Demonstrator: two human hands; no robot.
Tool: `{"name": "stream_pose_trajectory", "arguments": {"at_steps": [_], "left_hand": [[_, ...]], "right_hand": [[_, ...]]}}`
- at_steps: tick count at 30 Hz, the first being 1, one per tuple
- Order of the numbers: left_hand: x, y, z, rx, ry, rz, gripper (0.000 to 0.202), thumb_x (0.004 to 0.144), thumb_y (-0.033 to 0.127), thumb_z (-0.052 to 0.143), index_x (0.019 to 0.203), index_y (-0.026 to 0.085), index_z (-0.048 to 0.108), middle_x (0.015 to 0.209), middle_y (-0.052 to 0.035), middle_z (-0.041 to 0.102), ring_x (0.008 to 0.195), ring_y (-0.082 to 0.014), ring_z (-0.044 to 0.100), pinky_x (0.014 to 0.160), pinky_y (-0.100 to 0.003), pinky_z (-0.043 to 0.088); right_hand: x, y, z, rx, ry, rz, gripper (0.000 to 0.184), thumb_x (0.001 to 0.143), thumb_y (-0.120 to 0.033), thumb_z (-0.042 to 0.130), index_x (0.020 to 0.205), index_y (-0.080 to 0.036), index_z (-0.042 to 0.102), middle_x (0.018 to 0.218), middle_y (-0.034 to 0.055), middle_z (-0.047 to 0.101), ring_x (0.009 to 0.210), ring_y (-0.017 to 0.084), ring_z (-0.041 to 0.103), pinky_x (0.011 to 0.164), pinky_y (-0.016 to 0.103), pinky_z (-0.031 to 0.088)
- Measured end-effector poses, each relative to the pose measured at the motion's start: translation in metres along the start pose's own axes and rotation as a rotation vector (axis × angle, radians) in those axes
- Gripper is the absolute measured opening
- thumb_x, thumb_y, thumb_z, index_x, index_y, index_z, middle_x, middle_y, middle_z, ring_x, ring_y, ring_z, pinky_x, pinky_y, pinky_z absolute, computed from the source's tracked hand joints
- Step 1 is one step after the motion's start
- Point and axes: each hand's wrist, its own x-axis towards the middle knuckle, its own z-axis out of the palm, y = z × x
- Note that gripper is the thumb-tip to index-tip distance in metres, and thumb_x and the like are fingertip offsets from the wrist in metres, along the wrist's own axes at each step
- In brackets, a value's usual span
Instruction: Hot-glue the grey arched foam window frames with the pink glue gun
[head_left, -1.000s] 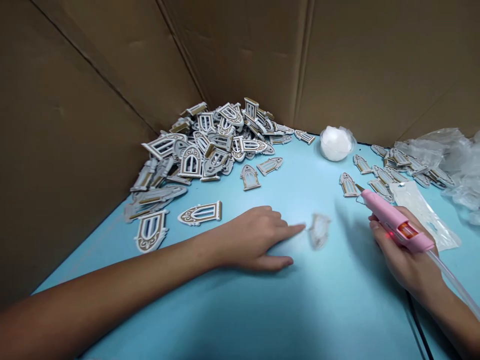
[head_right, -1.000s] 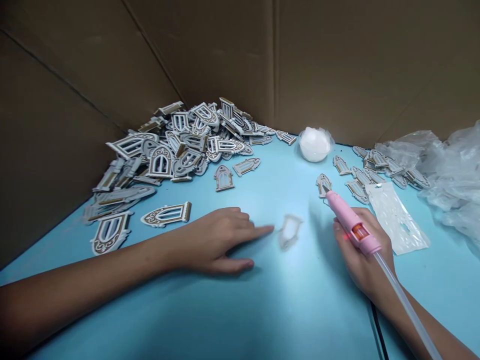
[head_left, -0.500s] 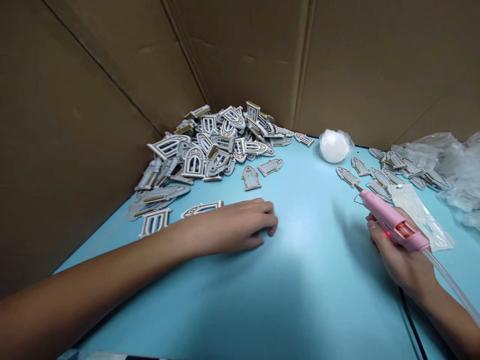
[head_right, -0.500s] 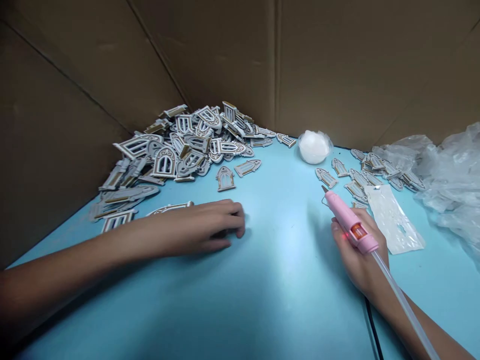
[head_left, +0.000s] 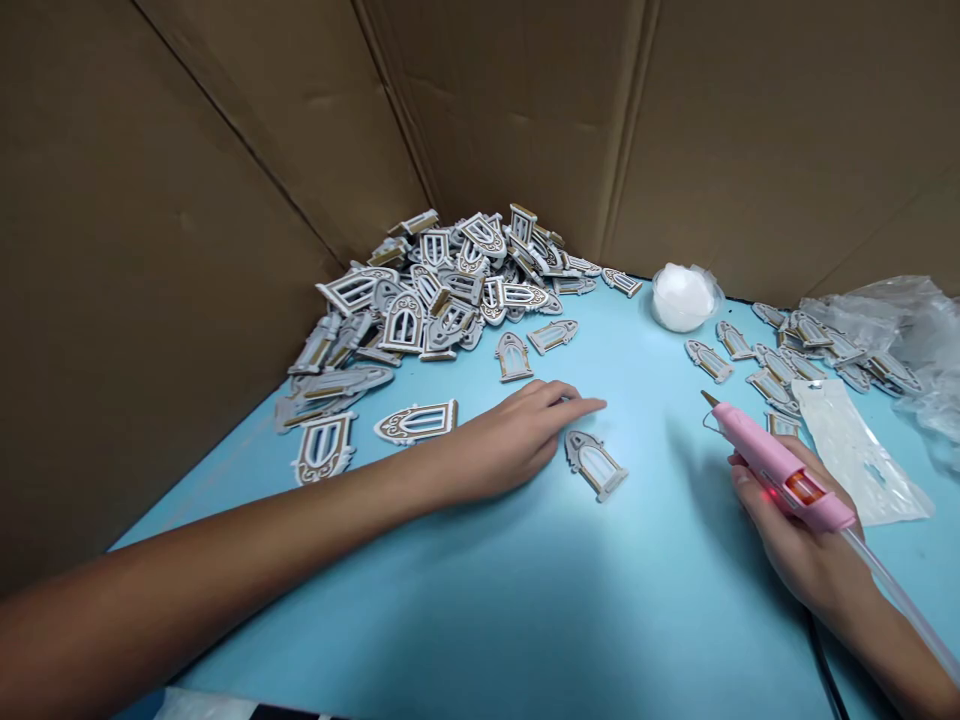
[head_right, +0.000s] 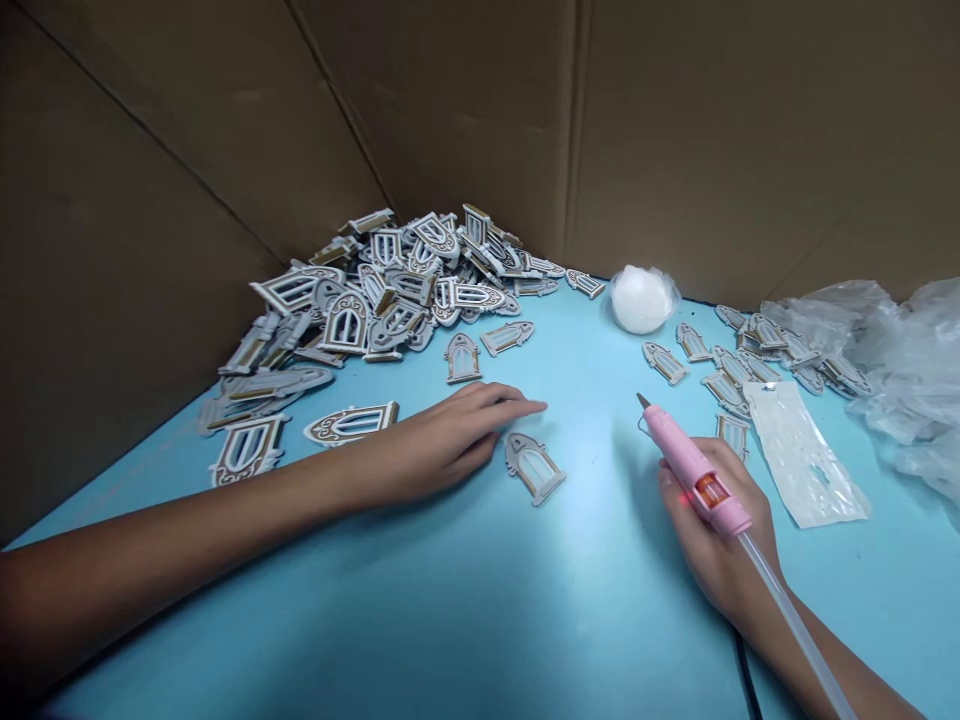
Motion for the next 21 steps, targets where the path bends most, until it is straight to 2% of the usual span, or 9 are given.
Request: {"name": "stream_pose_trajectory", "arguments": {"at_steps": [3,5,6,9,12,14,17,19,21], "left_hand": [[0.000,0.012,0.021,-0.043,0.054,-0.073,0.059,0.101,0.036,0.049,0.156,0.019,0.035,0.148,-0.0162,0.052,0.137,-0.0324,0.047,0.114,-0.052,0.040],[0.000,0.019,0.035,-0.017,0.085,-0.136,0.094,0.083,0.060,0.072,0.156,0.017,0.031,0.148,-0.0205,0.050,0.137,-0.0411,0.044,0.112,-0.060,0.039],[-0.001,0.021,0.041,-0.001,0.108,-0.140,0.101,0.077,0.063,0.077,0.155,0.017,0.032,0.146,-0.0212,0.051,0.135,-0.0429,0.045,0.111,-0.062,0.039],[-0.001,0.019,0.051,-0.008,0.166,-0.045,0.080,0.082,0.044,0.074,0.148,0.018,0.036,0.133,-0.0175,0.058,0.122,-0.0369,0.054,0.106,-0.056,0.044],[-0.001,0.009,0.047,-0.036,0.186,0.125,0.078,0.081,0.027,0.069,0.148,0.019,0.030,0.143,-0.0186,0.051,0.130,-0.0340,0.052,0.109,-0.050,0.044],[-0.001,0.002,0.040,-0.002,0.200,0.138,0.085,0.078,0.033,0.074,0.149,0.019,0.029,0.149,-0.0205,0.046,0.136,-0.0375,0.047,0.113,-0.053,0.041],[-0.001,-0.006,0.035,0.019,0.188,0.049,0.090,0.073,0.045,0.081,0.145,0.019,0.035,0.137,-0.0174,0.055,0.126,-0.0385,0.054,0.109,-0.055,0.043],[0.000,-0.010,0.037,-0.036,0.170,0.052,0.088,0.072,0.045,0.083,0.144,0.020,0.037,0.129,-0.0142,0.060,0.120,-0.0356,0.058,0.107,-0.052,0.045],[0.001,-0.012,0.040,-0.108,0.157,0.086,0.087,0.075,0.041,0.082,0.145,0.021,0.035,0.133,-0.0136,0.060,0.123,-0.0333,0.059,0.108,-0.049,0.047]], "right_hand": [[-0.001,-0.004,0.002,0.015,-0.020,-0.025,0.008,0.093,-0.030,0.062,0.095,-0.025,0.067,0.088,0.0032,0.069,0.072,0.019,0.067,0.063,0.031,0.054],[-0.002,-0.006,0.004,0.024,-0.028,-0.017,0.007,0.093,-0.031,0.063,0.094,-0.025,0.067,0.086,0.0031,0.068,0.069,0.019,0.066,0.060,0.030,0.054],[-0.003,-0.007,0.005,0.029,-0.035,0.001,0.008,0.093,-0.031,0.063,0.093,-0.025,0.066,0.085,0.0030,0.068,0.068,0.019,0.066,0.060,0.031,0.054],[-0.005,-0.007,0.007,0.040,-0.047,0.055,0.009,0.092,-0.033,0.063,0.089,-0.024,0.064,0.083,0.0029,0.066,0.066,0.019,0.065,0.057,0.031,0.054],[-0.006,-0.005,0.007,0.047,-0.042,0.053,0.009,0.093,-0.032,0.063,0.089,-0.024,0.064,0.084,0.0031,0.066,0.064,0.018,0.065,0.053,0.029,0.051],[-0.006,-0.004,0.006,0.048,-0.046,0.039,0.007,0.094,-0.031,0.062,0.091,-0.024,0.064,0.085,0.0029,0.066,0.063,0.017,0.064,0.049,0.027,0.048],[-0.005,-0.002,0.003,0.032,-0.096,-0.007,0.003,0.094,-0.028,0.062,0.094,-0.025,0.064,0.084,0.0018,0.065,0.061,0.016,0.063,0.048,0.026,0.047],[-0.006,0.001,0.003,0.032,-0.178,-0.060,0.002,0.095,-0.024,0.062,0.095,-0.026,0.063,0.084,0.0014,0.066,0.063,0.016,0.064,0.050,0.027,0.049],[-0.010,0.003,0.006,0.075,-0.277,-0.134,0.008,0.095,-0.019,0.060,0.097,-0.026,0.063,0.088,0.0022,0.067,0.067,0.017,0.066,0.054,0.027,0.051]]}}
